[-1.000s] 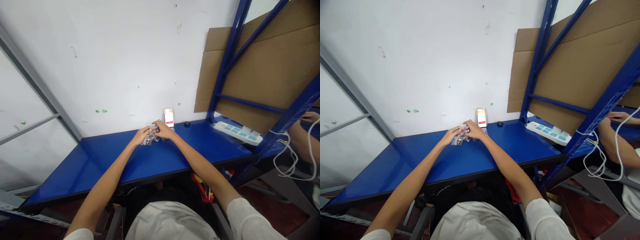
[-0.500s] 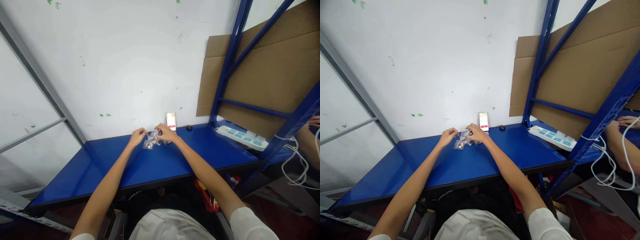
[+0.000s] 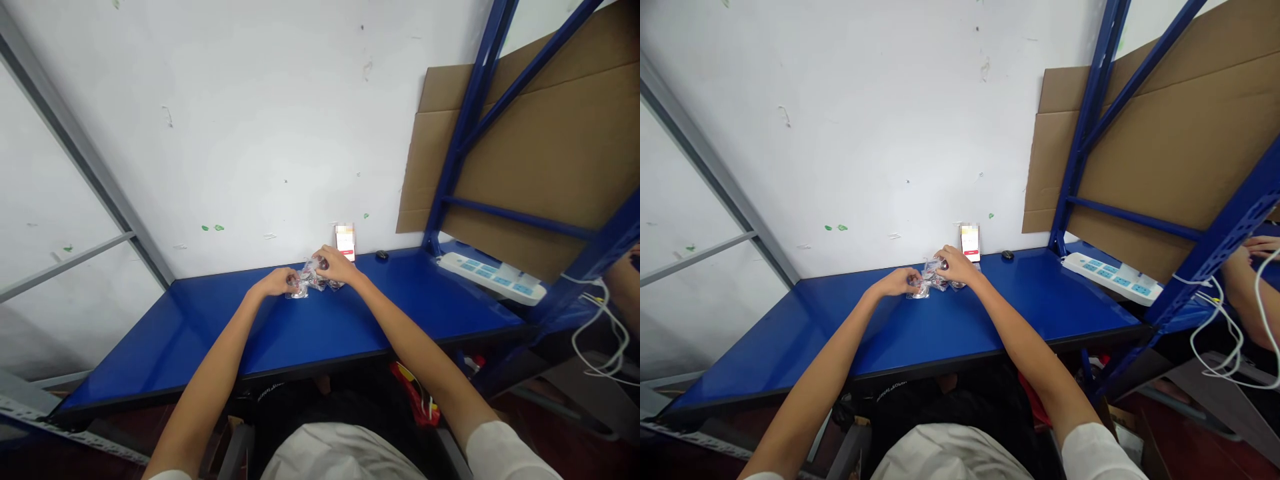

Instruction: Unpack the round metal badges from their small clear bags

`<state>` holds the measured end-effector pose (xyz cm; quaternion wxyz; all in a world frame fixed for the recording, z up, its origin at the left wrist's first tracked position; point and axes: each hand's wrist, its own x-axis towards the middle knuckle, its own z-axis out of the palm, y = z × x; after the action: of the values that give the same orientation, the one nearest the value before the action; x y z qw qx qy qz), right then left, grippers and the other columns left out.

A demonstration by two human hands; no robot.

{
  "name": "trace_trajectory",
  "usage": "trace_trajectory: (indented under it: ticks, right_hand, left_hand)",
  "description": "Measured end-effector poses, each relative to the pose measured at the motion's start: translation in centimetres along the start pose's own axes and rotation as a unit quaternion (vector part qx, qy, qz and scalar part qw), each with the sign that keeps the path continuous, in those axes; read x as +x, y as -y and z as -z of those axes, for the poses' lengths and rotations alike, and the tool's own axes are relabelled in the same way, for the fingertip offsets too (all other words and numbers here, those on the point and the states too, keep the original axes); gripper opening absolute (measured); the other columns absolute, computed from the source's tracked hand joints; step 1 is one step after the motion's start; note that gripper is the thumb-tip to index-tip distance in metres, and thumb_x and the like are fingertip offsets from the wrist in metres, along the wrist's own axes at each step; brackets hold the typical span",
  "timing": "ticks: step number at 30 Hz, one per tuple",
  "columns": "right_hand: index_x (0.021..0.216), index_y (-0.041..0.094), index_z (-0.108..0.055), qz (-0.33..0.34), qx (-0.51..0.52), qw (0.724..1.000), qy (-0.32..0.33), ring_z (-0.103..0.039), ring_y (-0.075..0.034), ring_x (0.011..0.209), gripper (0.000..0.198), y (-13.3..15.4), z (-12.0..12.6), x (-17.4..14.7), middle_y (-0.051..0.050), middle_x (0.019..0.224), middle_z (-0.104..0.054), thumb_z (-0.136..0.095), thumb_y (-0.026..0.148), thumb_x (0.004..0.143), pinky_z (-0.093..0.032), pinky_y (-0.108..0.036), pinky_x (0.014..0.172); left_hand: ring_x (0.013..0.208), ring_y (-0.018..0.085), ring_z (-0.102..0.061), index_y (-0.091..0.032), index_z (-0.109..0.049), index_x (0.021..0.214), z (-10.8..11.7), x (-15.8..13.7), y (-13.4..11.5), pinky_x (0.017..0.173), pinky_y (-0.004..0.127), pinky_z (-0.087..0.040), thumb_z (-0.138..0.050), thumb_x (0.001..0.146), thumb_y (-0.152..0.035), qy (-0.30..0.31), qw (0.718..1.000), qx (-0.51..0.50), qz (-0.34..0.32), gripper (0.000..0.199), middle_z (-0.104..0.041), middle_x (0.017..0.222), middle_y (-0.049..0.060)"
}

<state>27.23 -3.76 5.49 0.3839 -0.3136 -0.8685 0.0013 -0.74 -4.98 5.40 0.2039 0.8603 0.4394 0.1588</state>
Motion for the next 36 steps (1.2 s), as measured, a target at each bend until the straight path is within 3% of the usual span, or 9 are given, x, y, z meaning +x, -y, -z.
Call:
trace_trajectory:
  ticks: [7, 10, 12, 15, 18, 22, 24, 29, 36]
  right_hand:
    - [0.110, 0.018, -0.072, -0.059, 0.050, 0.996, 0.049, -0.063, -0.024, 0.093, 0.032, -0.1, -0.8, -0.3, -0.007, 0.100, -0.071, -0.077, 0.022, 0.079, -0.048, -0.034, 0.085]
    - [0.105, 0.018, -0.073, -0.129, 0.141, 0.980, 0.056, -0.066, -0.020, 0.088, 0.022, 0.2, -1.2, -0.5, -0.005, 0.100, -0.074, -0.073, 0.026, 0.084, -0.049, -0.030, 0.081]
    - [0.110, 0.019, -0.072, -0.171, 0.190, 0.965, 0.058, -0.065, -0.018, 0.081, 0.031, 0.5, -1.3, -0.5, -0.003, 0.097, -0.074, -0.076, 0.035, 0.084, -0.049, -0.029, 0.075]
    - [0.116, 0.020, -0.072, -0.219, 0.278, 0.934, 0.043, -0.064, -0.017, 0.079, 0.053, 1.1, -1.3, -0.2, -0.001, 0.093, -0.071, -0.084, 0.054, 0.077, -0.050, -0.028, 0.071]
    - [0.116, 0.021, -0.073, -0.264, 0.425, 0.866, 0.024, -0.063, -0.018, 0.073, 0.056, 1.5, -1.1, 0.2, -0.004, 0.092, -0.071, -0.061, 0.070, 0.092, -0.051, -0.028, 0.064]
    - [0.119, 0.019, -0.073, -0.302, 0.533, 0.790, -0.016, -0.066, -0.019, 0.075, 0.055, 1.8, -1.1, 0.6, -0.005, 0.094, -0.072, -0.060, 0.066, 0.093, -0.052, -0.029, 0.063]
    - [0.119, 0.021, -0.074, -0.293, 0.529, 0.795, -0.040, -0.068, -0.020, 0.086, 0.051, 2.1, -1.2, 0.7, -0.005, 0.099, -0.074, -0.065, 0.063, 0.092, -0.054, -0.028, 0.071]
    - [0.108, 0.024, -0.080, -0.232, 0.441, 0.863, -0.081, -0.070, -0.026, 0.111, 0.041, 3.2, -1.8, 0.9, -0.005, 0.111, -0.078, -0.066, 0.060, 0.095, -0.053, -0.037, 0.098]
    - [0.103, 0.026, -0.084, -0.233, 0.387, 0.884, -0.118, -0.073, -0.026, 0.090, 0.038, 3.7, -1.4, 0.9, -0.005, 0.101, -0.080, -0.064, 0.058, 0.097, -0.056, -0.039, 0.085]
  left_hand:
    - [0.077, 0.022, -0.068, -0.023, -0.075, 0.090, 1.4, -1.1, 2.0, 0.065, 0.027, -0.048, -0.086, 0.060, -0.045, -0.041, 0.996, -0.070, 0.037, 0.039, -0.076, 0.088, 0.005]
    - [0.075, 0.023, -0.069, -0.021, -0.074, 0.093, 1.4, -1.7, 2.2, 0.065, 0.028, -0.050, -0.082, 0.066, -0.051, -0.037, 0.994, -0.091, 0.046, 0.041, -0.076, 0.085, 0.005]
    - [0.075, 0.024, -0.071, -0.020, -0.074, 0.099, 1.0, -1.8, 1.9, 0.067, 0.030, -0.053, -0.078, 0.073, -0.054, -0.033, 0.994, -0.098, 0.047, 0.043, -0.076, 0.087, 0.006]
    - [0.089, 0.029, -0.072, -0.018, -0.073, 0.110, 0.9, -1.5, 0.6, 0.079, 0.037, -0.055, -0.083, 0.071, -0.055, -0.137, 0.987, -0.060, 0.056, 0.055, -0.077, 0.101, 0.012]
    - [0.108, 0.032, -0.069, -0.018, -0.072, 0.117, 1.4, -1.2, -2.1, 0.095, 0.042, -0.053, -0.074, 0.085, -0.058, -0.256, 0.965, -0.050, 0.014, 0.051, -0.074, 0.120, 0.016]
    - [0.111, 0.028, -0.070, -0.023, -0.074, 0.119, 1.4, -0.6, -6.1, 0.095, 0.037, -0.054, -0.064, 0.097, -0.055, -0.172, 0.969, -0.174, -0.040, 0.040, -0.076, 0.120, 0.009]
    - [0.103, 0.027, -0.072, -0.023, -0.074, 0.117, 0.3, -0.2, -7.3, 0.087, 0.035, -0.055, -0.072, 0.092, -0.054, -0.219, 0.959, -0.180, -0.019, 0.040, -0.078, 0.111, 0.008]
    - [0.083, 0.024, -0.071, -0.021, -0.072, 0.094, -2.7, 0.6, -7.5, 0.078, 0.035, -0.056, -0.064, 0.095, -0.051, -0.310, 0.922, -0.232, 0.018, 0.031, -0.077, 0.091, 0.004]
    - [0.095, 0.024, -0.073, -0.024, -0.067, 0.096, -1.6, -0.4, -7.3, 0.087, 0.035, -0.055, -0.060, 0.100, -0.052, -0.330, 0.908, -0.258, 0.013, 0.030, -0.077, 0.098, 0.003]
